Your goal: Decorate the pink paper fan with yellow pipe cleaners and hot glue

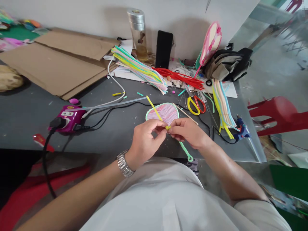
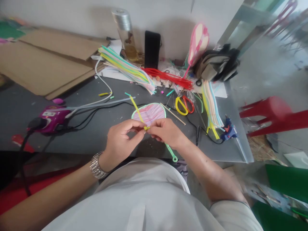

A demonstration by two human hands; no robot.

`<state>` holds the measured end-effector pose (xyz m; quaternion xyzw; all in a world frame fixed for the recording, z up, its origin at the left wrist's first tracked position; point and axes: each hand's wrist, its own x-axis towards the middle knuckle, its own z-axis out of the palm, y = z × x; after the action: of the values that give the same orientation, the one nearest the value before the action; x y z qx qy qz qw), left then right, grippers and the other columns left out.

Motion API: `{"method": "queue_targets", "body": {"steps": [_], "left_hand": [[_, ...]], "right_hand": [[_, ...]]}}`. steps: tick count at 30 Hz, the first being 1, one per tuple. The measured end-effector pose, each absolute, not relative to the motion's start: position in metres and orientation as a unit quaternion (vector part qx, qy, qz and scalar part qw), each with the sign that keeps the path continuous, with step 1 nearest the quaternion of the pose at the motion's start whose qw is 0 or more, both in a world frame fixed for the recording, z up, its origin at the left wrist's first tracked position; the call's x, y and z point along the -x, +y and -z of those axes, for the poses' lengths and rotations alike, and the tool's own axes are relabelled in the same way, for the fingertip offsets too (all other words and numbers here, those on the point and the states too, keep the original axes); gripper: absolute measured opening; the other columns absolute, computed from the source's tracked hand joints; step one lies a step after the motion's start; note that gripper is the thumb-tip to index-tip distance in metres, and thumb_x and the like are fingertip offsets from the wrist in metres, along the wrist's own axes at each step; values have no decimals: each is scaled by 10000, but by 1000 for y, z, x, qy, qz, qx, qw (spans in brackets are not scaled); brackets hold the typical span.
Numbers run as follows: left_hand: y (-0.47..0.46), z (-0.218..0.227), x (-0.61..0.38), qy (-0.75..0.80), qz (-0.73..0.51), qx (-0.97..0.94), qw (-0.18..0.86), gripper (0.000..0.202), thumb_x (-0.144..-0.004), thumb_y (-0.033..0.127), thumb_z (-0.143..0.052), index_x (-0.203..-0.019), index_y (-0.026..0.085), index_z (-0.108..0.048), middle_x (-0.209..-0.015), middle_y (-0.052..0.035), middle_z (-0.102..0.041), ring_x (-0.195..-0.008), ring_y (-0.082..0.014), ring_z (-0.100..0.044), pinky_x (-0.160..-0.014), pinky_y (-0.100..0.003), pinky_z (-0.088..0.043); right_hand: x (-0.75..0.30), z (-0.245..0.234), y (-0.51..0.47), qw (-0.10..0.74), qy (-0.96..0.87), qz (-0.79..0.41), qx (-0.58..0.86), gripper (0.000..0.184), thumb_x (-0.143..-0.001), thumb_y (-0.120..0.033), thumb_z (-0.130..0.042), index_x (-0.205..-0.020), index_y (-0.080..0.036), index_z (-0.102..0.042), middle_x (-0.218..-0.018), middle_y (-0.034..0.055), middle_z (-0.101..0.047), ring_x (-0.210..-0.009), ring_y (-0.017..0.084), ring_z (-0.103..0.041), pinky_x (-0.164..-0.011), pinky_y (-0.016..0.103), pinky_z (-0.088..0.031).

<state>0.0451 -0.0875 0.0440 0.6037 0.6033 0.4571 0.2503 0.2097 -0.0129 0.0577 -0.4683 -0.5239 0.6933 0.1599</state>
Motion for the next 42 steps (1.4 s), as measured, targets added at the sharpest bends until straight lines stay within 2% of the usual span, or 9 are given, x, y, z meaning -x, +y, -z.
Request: {"method": "queue_targets", "body": {"steps": [4,8,15,20,24,34,39,42], "left_hand": [[-87,-47,-41,560,-446,-677,168,146,-902,140,-591,-895,205,-721,-871,-37,-792,-763,-150,-718,-774,-257,-577],[-85,-50,-37,537,-436,-706,153,171,-923,144,-569,-911,206,-727,-883,-50,-797,-803,-164,-730,-797,-274,-577],[-83,-55,-35,578,-434,-634,275,96,-829,170,-631,-828,207,-720,-795,-12,-787,-685,-138,-699,-707,-235,-567],[-82,-53,-35,571,-454,-571,377,46,-792,186,-683,-812,188,-725,-790,-26,-780,-687,-144,-702,-670,-234,-562],[-83,-51,-34,566,-450,-570,390,50,-802,206,-712,-836,180,-737,-824,-38,-786,-707,-144,-700,-667,-235,-552],[-80,-48,-37,594,-461,-551,362,40,-769,182,-682,-781,170,-717,-765,-30,-761,-662,-135,-665,-649,-243,-523],[-80,-54,-37,583,-455,-499,452,82,-727,238,-739,-749,161,-719,-748,-32,-757,-658,-137,-654,-624,-238,-508],[-79,-59,-38,579,-449,-462,499,72,-694,222,-732,-729,160,-722,-684,-5,-713,-611,-112,-594,-585,-222,-468]], "right_hand": [[-209,-57,-9,126,-406,-792,437,189,-585,-292,-764,-614,-158,-634,-548,-35,-578,-439,56,-449,-397,177,-259],[-208,-57,-8,130,-355,-829,413,180,-556,-248,-788,-605,-140,-653,-542,-33,-576,-446,43,-429,-395,160,-264],[-206,-57,-12,161,-363,-823,407,224,-549,-231,-810,-545,-154,-600,-486,-43,-554,-416,36,-394,-388,156,-242],[-204,-55,-13,173,-397,-801,414,198,-569,-238,-758,-535,-163,-578,-471,-51,-523,-399,27,-367,-388,155,-218],[-204,-54,-12,167,-403,-794,424,193,-561,-248,-734,-528,-166,-562,-471,-53,-517,-394,25,-360,-385,156,-218],[-204,-53,-13,174,-422,-776,436,201,-578,-274,-757,-569,-167,-587,-486,-53,-529,-394,30,-370,-380,163,-213],[-204,-51,-13,175,-441,-765,436,165,-564,-253,-723,-552,-174,-578,-454,-69,-482,-408,37,-351,-395,178,-201],[-204,-52,-13,176,-485,-738,435,154,-588,-255,-697,-553,-182,-566,-450,-77,-457,-428,46,-340,-415,199,-208]]}}
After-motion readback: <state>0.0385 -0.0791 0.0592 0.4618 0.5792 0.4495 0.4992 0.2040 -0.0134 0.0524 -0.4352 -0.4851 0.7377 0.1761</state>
